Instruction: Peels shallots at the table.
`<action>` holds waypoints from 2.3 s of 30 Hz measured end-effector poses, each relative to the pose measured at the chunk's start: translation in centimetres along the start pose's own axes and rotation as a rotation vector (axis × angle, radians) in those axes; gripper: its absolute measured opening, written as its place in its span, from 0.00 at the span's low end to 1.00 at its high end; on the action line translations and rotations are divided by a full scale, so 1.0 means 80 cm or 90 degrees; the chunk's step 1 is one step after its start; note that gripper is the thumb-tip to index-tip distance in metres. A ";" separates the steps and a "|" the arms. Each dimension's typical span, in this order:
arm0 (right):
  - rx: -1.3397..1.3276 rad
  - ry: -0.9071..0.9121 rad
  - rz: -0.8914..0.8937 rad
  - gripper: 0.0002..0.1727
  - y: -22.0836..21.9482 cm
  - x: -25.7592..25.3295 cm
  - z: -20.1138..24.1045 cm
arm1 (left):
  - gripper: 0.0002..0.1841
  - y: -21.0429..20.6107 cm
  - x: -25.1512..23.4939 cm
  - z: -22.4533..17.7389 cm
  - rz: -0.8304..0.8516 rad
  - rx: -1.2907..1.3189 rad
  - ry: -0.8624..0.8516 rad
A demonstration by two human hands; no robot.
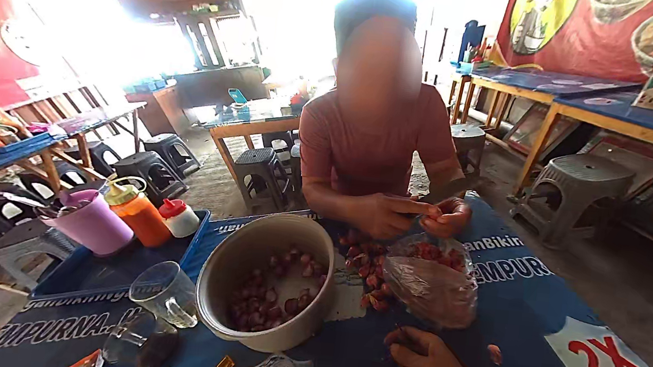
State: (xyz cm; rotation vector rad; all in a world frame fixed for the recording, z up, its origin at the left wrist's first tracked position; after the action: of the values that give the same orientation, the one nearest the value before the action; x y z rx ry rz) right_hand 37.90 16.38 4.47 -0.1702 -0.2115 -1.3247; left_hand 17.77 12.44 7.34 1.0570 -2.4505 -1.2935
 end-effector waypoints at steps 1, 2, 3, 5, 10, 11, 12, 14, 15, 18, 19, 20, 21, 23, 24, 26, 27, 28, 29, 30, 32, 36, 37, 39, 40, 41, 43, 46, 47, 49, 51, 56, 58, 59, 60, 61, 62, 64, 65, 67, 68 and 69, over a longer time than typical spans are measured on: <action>-0.001 -0.001 0.002 0.10 0.000 0.000 -0.001 | 0.20 -0.007 0.003 0.005 0.003 0.014 -0.005; -0.003 0.000 0.004 0.10 0.000 0.000 -0.002 | 0.16 -0.011 0.005 0.008 -0.006 0.030 -0.008; -0.004 0.000 0.006 0.10 0.000 -0.001 -0.003 | 0.14 -0.013 0.005 0.010 -0.023 0.040 -0.007; -0.005 -0.003 0.006 0.10 -0.001 0.000 -0.004 | 0.12 -0.013 0.004 0.015 -0.057 0.054 0.012; -0.013 0.007 0.000 0.19 0.001 0.004 0.008 | 0.13 0.003 -0.042 0.051 -0.254 0.381 0.126; -0.020 0.015 -0.001 0.23 0.002 0.005 0.009 | 0.14 0.004 -0.054 0.059 -0.278 0.465 0.152; -0.026 0.024 -0.004 0.25 0.003 0.006 0.011 | 0.15 0.005 -0.065 0.066 -0.297 0.534 0.170; -0.045 0.043 -0.011 0.27 0.007 0.008 0.015 | 0.15 0.003 -0.083 0.072 -0.318 0.631 0.183; -0.054 0.054 -0.013 0.27 0.009 0.009 0.017 | 0.15 0.002 -0.087 0.072 -0.322 0.654 0.183; -0.060 0.057 -0.005 0.27 0.008 0.009 0.020 | 0.15 0.000 -0.085 0.075 -0.328 0.647 0.162; -0.061 0.055 0.007 0.28 0.006 0.009 0.019 | 0.15 0.000 -0.083 0.077 -0.331 0.640 0.152; -0.062 0.052 0.021 0.28 0.005 0.009 0.019 | 0.14 0.001 -0.081 0.077 -0.331 0.638 0.144; -0.063 0.047 0.033 0.28 0.003 0.008 0.018 | 0.13 0.001 -0.081 0.077 -0.329 0.639 0.140; -0.065 0.038 0.049 0.29 0.001 0.009 0.019 | 0.12 0.002 -0.080 0.077 -0.320 0.651 0.129; -0.068 0.034 0.054 0.29 0.001 0.009 0.019 | 0.11 0.002 -0.081 0.077 -0.315 0.658 0.122; -0.063 0.036 0.068 0.29 -0.001 0.008 0.020 | 0.11 0.002 -0.082 0.077 -0.303 0.659 0.110; -0.060 0.035 0.076 0.29 -0.002 0.008 0.020 | 0.11 0.001 -0.082 0.076 -0.295 0.655 0.108; -0.058 0.034 0.082 0.29 -0.004 0.008 0.018 | 0.11 -0.001 -0.082 0.074 -0.286 0.652 0.108; -0.054 0.033 0.085 0.29 -0.005 0.009 0.017 | 0.11 -0.004 -0.081 0.072 -0.278 0.652 0.110; -0.049 0.032 0.086 0.29 -0.005 0.010 0.016 | 0.11 -0.006 -0.080 0.070 -0.272 0.654 0.112; -0.038 0.038 0.084 0.29 -0.006 0.010 0.018 | 0.11 -0.006 -0.080 0.070 -0.269 0.651 0.114; -0.045 0.060 0.078 0.28 -0.009 0.006 0.011 | 0.11 -0.002 -0.077 0.068 -0.254 0.647 0.129; -0.048 0.065 0.080 0.28 -0.009 0.005 0.010 | 0.11 -0.001 -0.077 0.067 -0.250 0.654 0.127; -0.045 0.063 0.080 0.28 -0.009 0.006 0.009 | 0.11 -0.002 -0.076 0.067 -0.252 0.658 0.123; -0.042 0.060 0.075 0.27 -0.009 0.007 0.009 | 0.11 -0.003 -0.076 0.067 -0.257 0.649 0.124; -0.041 0.056 0.069 0.27 -0.009 0.007 0.008 | 0.12 -0.005 -0.075 0.067 -0.257 0.640 0.124; -0.052 0.042 0.053 0.26 -0.008 0.008 0.007 | 0.13 -0.007 -0.074 0.068 -0.249 0.624 0.131; -0.066 0.040 0.061 0.25 -0.007 0.007 0.006 | 0.13 -0.008 -0.073 0.067 -0.238 0.619 0.139; -0.067 0.043 0.061 0.25 -0.007 0.006 0.005 | 0.13 -0.008 -0.074 0.066 -0.240 0.620 0.137; -0.057 0.045 0.065 0.26 -0.007 0.005 0.005 | 0.13 -0.009 -0.074 0.067 -0.246 0.621 0.132; -0.051 0.041 0.066 0.26 -0.006 0.005 0.005 | 0.13 -0.009 -0.075 0.068 -0.247 0.617 0.135; -0.059 0.044 0.080 0.27 -0.008 0.005 0.005 | 0.11 -0.006 -0.075 0.070 -0.242 0.637 0.118; -0.064 0.052 0.085 0.27 -0.007 0.005 0.004 | 0.11 -0.006 -0.076 0.071 -0.240 0.638 0.112; -0.064 0.051 0.085 0.27 -0.007 0.005 0.005 | 0.11 -0.006 -0.076 0.070 -0.239 0.640 0.112; -0.063 0.047 0.083 0.27 -0.006 0.005 0.005 | 0.11 -0.007 -0.076 0.070 -0.237 0.642 0.111; -0.063 0.043 0.080 0.27 -0.006 0.005 0.005 | 0.11 -0.007 -0.076 0.069 -0.234 0.642 0.111; -0.062 0.041 0.081 0.27 -0.005 0.005 0.004 | 0.11 -0.007 -0.076 0.069 -0.232 0.642 0.110; -0.061 0.038 0.082 0.27 -0.004 0.004 0.004 | 0.11 -0.007 -0.077 0.070 -0.230 0.640 0.108; -0.060 0.036 0.079 0.27 -0.005 0.004 0.004 | 0.11 -0.007 -0.076 0.071 -0.231 0.639 0.106; -0.062 0.029 0.081 0.27 -0.004 0.004 0.004 | 0.11 -0.008 -0.076 0.073 -0.239 0.634 0.101; -0.065 0.025 0.081 0.27 -0.003 0.004 0.004 | 0.10 -0.008 -0.076 0.074 -0.245 0.629 0.098; -0.070 0.023 0.081 0.27 -0.003 0.003 0.004 | 0.10 -0.008 -0.076 0.075 -0.250 0.624 0.096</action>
State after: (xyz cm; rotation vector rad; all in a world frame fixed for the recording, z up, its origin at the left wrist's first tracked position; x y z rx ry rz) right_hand 37.75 16.17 4.82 -0.2480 -0.0951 -1.2116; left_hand 19.87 20.14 4.19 1.8017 -2.8437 0.0664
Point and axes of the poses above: each hand's wrist, its own x-axis away from the middle knuckle, its own y-axis out of the back of the hand, z = x × y, the point moved 3 cm from there along -x, towards the middle knuckle, and after that the axes turned 7 degrees about x, right-handed, at the moved point
